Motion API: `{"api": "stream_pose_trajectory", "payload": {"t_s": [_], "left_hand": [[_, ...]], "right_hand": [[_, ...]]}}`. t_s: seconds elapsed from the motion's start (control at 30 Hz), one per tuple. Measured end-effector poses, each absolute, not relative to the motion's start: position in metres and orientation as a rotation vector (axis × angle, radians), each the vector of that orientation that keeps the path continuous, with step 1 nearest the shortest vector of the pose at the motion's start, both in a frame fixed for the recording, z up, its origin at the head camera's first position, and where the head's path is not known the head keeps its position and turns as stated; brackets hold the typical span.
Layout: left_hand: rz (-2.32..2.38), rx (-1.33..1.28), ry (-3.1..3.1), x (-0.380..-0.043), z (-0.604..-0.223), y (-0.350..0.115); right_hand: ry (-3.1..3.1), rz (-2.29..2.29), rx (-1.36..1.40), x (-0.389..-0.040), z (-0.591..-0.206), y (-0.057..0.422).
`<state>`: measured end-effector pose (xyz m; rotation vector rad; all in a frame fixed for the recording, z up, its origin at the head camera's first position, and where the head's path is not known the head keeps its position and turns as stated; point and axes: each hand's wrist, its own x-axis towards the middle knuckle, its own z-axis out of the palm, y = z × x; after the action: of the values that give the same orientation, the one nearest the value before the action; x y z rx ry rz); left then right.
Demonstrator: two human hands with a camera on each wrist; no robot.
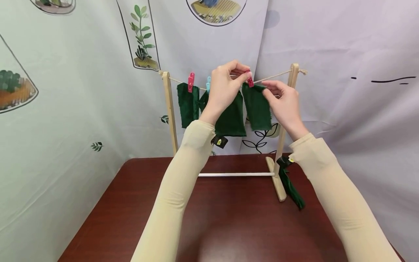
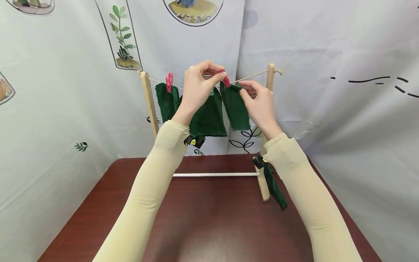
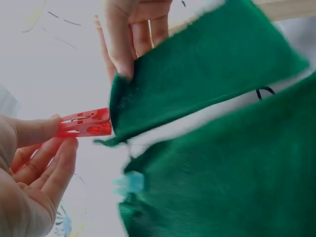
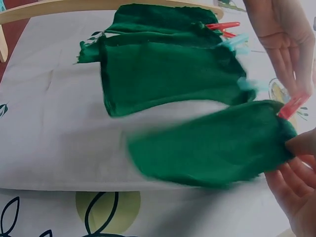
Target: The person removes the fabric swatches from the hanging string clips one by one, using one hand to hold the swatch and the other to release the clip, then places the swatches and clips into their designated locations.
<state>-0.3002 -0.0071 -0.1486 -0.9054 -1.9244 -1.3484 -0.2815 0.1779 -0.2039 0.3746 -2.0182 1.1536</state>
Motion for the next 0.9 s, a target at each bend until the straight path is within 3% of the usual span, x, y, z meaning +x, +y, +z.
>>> {"api": "stream_pose_trajectory", "payload": {"t_s": [0.6, 0.9], "left_hand": [[-1.335, -0.96, -1.927, -0.283, -0.15, -0.023], [-1.31, -0.952, -1.894, -0.277, -0.154, -0.048]], "right_hand": [[-2.055, 1.14, 0.38, -0.27, -0.209, 0.187], [-1.984, 1.345, 0.362, -0.259, -0.21, 0.205]]}}
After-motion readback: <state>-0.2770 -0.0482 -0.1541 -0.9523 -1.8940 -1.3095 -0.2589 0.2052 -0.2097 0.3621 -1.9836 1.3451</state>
